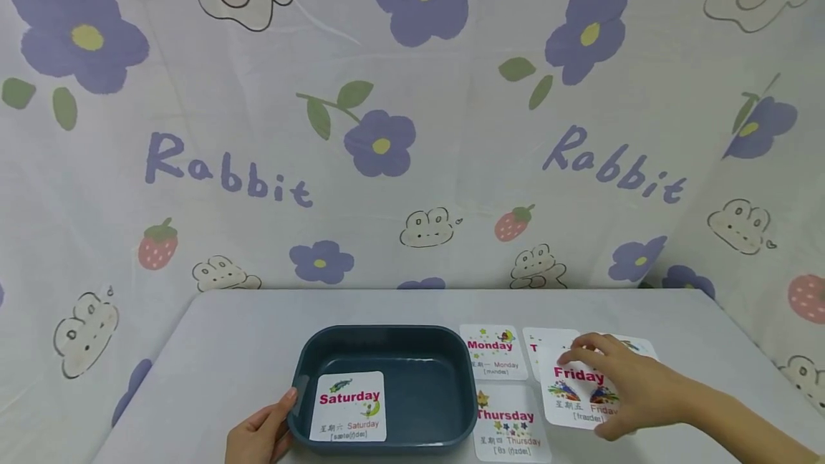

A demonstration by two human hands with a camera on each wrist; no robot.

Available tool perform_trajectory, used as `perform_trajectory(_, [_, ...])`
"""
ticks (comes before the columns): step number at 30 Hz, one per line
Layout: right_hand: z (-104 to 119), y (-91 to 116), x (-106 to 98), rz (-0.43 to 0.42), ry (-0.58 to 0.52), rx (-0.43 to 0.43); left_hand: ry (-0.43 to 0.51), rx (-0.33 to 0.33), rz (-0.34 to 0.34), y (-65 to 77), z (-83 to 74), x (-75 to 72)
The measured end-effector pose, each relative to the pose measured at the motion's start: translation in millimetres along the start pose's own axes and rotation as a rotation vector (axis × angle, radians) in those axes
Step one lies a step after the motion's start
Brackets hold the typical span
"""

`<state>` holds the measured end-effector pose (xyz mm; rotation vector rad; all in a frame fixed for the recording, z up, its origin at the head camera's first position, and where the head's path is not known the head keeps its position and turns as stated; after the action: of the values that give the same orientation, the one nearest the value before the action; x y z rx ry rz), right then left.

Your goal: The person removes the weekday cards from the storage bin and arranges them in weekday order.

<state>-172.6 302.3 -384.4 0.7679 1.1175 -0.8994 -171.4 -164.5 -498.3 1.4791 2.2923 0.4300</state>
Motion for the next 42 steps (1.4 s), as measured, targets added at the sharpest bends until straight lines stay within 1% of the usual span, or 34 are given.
perform_trajectory(6, [-5.2,3.4,1.9,0.018,-0.022,0.005,-0.005,-0.002,-0.003,-0.4,0.5,-0.2])
perform_trajectory(10, [-9.5,5.3,6.6,0.034,-0.023,0.003,-0.008,-0.005,-0.005,-0.4,1.2,0.3])
perform_trajectory(13, [-13.3,6.4,13.3,0.048,-0.025,-0.008,-0.016,-0.010,-0.014,-0.2,1.7,0.2])
perform_trajectory(18, [-19.4,7.4,29.0,0.107,-0.073,-0.004,-0.014,-0.009,-0.017,-0.8,2.3,-0.3])
perform_trajectory(22, [-23.9,7.3,39.0,0.113,-0.045,-0.014,0.002,-0.009,-0.011,-1.8,3.0,-0.4])
perform_trajectory(24, [-25.4,6.9,41.6,0.115,-0.048,-0.017,0.008,-0.009,-0.010,-2.1,3.1,-0.6])
perform_trajectory(27, [-26.9,5.7,43.7,0.127,-0.087,-0.012,0.014,-0.006,-0.004,-2.4,3.5,-0.9])
perform_trajectory(30, [-28.3,5.2,45.7,0.147,-0.134,0.012,0.018,-0.004,0.003,-2.4,3.5,-1.0])
perform_trajectory(34, [-30.2,5.1,49.8,0.163,-0.152,0.021,0.018,-0.003,0.009,-1.9,2.9,-0.8])
perform_trajectory(39, [-31.8,5.7,54.9,0.181,-0.176,0.022,0.004,-0.016,-0.009,-0.3,1.7,1.0])
perform_trajectory(42, [-32.9,6.5,57.4,0.188,-0.193,0.033,0.003,-0.013,-0.009,0.0,1.4,1.2])
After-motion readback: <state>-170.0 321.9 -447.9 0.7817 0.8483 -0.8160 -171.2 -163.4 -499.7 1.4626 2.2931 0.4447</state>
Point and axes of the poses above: each hand's wrist, its own y-axis away from the middle knuckle, its own x-axis out of the palm, z = x × y, the point moved 1 cm from there along -y, towards the middle knuckle, and after that the axes turned 1 degree about -z, right-handed, at the moved point
